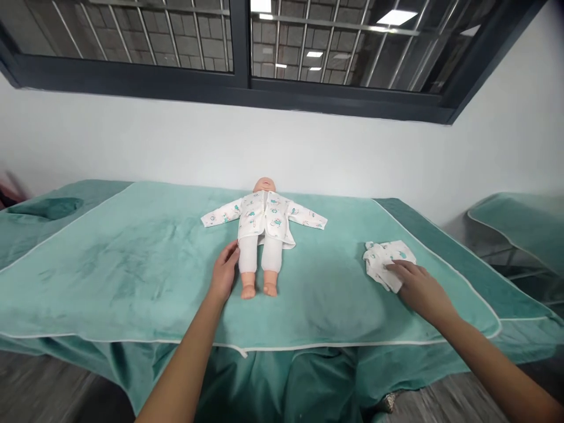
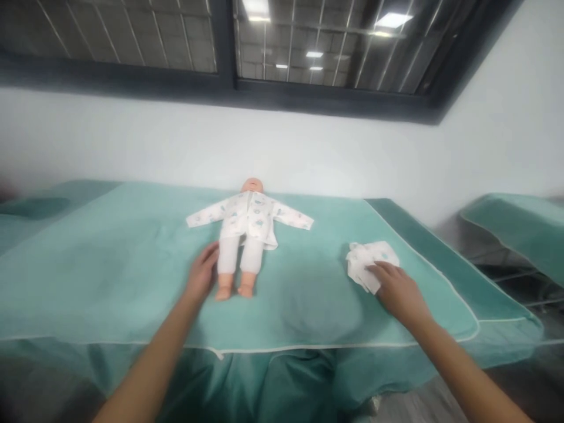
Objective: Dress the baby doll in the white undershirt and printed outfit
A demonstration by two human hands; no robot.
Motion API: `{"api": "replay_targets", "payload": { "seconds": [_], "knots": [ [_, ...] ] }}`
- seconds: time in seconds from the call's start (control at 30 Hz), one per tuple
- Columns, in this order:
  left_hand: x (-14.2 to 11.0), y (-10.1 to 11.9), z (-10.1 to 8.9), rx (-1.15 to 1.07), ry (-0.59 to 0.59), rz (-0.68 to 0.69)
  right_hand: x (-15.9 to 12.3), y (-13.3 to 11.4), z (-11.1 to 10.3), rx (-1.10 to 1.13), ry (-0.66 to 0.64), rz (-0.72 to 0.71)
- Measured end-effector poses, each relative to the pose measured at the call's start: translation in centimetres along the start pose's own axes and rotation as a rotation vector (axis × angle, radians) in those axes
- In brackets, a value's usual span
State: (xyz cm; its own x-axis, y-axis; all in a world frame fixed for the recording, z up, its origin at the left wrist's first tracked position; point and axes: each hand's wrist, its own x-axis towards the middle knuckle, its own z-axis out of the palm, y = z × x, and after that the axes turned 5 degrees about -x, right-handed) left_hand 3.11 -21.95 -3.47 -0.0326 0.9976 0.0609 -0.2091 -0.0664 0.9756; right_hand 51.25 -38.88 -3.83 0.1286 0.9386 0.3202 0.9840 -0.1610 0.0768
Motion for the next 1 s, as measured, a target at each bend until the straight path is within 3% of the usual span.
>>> {"api": "replay_targets", "payload": {
  "seconds": [0.07, 0.13, 0.27, 0.33, 0.43, 0.5, 0.6, 0.73, 0.87, 1.0],
  "knots": [
    [-1.3, 0.2, -0.3, 0.045, 0.018, -0.007, 1.3, -1.0, -0.5, 0.104, -0.039, 0.07],
    [-2.8, 0.7, -0.2, 0.144, 0.088, 0.001, 3.1, -3.5, -2.0, 0.287, -0.074, 0.19],
    [-6.5, 2.8, 1.8, 0.373, 0.228, 0.264, 6.3, -11.4, -7.5, 0.96, -0.069, 0.281],
    [-8.3, 4.3, 3.5, 0.358, 0.101, 0.359, 7.4, -15.7, -10.7, 1.364, -0.156, 0.257],
    [-10.3, 6.2, 5.9, 0.226, -0.275, 0.197, 8.4, -20.7, -14.8, 1.798, -0.258, 0.074],
    [-11.0, 7.2, 6.9, 0.143, -0.373, 0.089, 8.7, -22.8, -16.4, 1.913, -0.315, -0.048],
    [-11.5, 8.3, 7.3, -0.023, -0.264, -0.038, 8.6, -24.3, -16.7, 1.867, -0.298, -0.205],
    [-11.2, 9.7, 6.7, -0.23, -0.085, -0.139, 6.9, -24.8, -14.8, 1.442, -0.239, -0.395],
    [-10.5, 11.2, 5.7, -0.204, -0.176, -0.219, 5.1, -25.5, -13.5, 1.046, -0.202, -0.638],
    [-10.7, 12.3, 5.0, -0.24, -0.282, -0.328, 5.1, -26.2, -13.5, 0.93, -0.093, -0.548]
  ]
}}
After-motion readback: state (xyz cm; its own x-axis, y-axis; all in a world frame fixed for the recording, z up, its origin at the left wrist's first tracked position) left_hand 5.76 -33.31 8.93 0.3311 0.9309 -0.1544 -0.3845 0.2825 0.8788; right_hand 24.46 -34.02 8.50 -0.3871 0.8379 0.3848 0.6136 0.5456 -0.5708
